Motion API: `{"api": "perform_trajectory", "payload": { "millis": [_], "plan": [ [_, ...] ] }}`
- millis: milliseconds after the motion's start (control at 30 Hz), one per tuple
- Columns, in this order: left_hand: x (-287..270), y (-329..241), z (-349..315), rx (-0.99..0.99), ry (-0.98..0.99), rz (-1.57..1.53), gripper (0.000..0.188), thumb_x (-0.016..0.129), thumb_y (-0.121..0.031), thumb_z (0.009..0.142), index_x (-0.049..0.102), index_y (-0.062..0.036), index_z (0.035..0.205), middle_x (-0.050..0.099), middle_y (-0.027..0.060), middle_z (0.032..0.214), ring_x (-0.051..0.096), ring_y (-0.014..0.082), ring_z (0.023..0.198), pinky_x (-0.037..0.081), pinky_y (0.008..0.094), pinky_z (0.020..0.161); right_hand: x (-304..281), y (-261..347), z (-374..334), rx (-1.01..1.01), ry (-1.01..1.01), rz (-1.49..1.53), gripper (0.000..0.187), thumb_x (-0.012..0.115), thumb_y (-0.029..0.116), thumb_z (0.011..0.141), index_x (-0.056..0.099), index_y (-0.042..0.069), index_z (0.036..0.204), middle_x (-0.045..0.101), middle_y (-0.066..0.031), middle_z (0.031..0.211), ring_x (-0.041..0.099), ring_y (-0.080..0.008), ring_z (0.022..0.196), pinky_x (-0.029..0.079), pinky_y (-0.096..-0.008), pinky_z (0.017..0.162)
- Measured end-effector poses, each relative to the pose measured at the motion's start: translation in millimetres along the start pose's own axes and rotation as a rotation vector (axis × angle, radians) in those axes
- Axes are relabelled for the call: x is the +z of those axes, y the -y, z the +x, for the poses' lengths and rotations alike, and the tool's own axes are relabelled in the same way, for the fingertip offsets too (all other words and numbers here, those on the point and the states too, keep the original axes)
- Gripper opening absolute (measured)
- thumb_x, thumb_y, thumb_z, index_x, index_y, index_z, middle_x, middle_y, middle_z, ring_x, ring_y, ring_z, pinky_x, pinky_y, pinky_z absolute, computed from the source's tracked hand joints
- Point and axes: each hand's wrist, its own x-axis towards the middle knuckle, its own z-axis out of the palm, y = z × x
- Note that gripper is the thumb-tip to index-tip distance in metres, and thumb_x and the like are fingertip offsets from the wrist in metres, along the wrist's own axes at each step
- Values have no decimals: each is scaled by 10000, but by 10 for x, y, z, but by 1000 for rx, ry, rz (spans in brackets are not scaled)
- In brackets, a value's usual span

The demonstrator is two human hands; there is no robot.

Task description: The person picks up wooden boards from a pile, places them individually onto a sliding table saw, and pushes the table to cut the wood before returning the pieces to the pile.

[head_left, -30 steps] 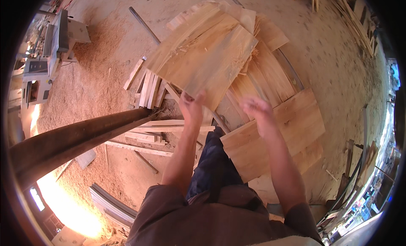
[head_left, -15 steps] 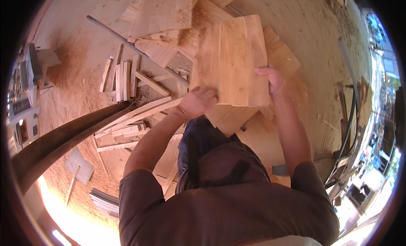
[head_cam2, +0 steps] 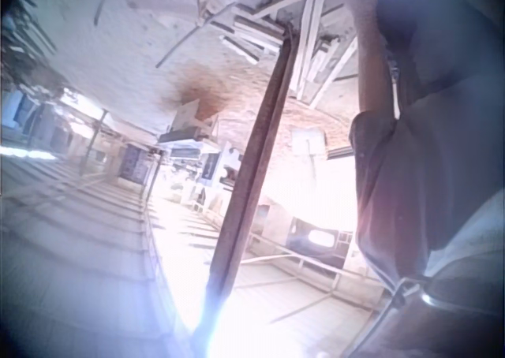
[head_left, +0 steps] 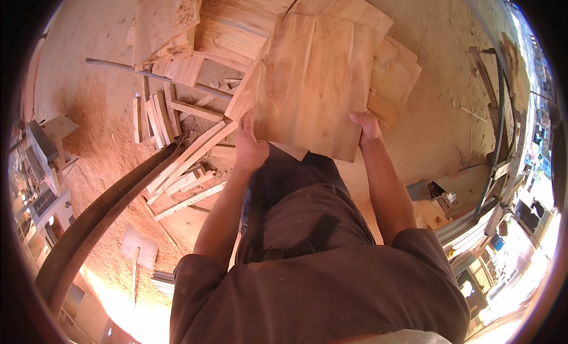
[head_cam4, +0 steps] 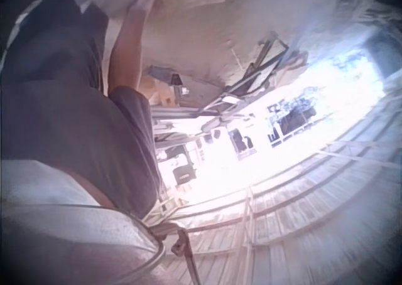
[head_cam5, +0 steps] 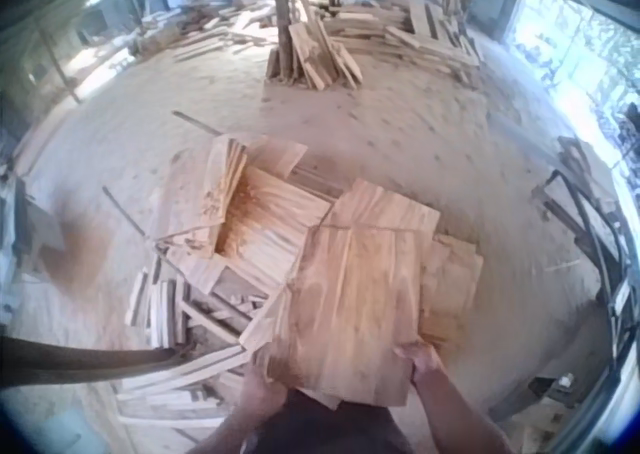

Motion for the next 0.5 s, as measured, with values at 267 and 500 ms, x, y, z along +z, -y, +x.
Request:
{"api": "perform_trajectory", "payload": {
  "millis": [267, 500],
  "plan": [
    [-601, -307, 571, -506, 390, -1016, 580, 656, -242, 964, 468, 66, 1417, 651, 148, 1248, 656, 207, 1074, 546, 367, 893, -181, -86, -285, -3, 111, 60, 645, 684, 20, 692, 557, -31, 1323, 691, -164, 1162, 697, -315, 1000, 564, -448, 910],
    [-816, -422, 647, -380, 494, -1013, 405, 724, -264, 934, 647, 1, 1230, 713, 63, 1037, 670, 150, 918, 551, 315, 789, 427, -127, -740, -133, 5, 114, 655, 691, 26, 665, 562, -34, 1305, 692, -151, 1145, 698, -282, 964, 591, -395, 840]
  ]
}}
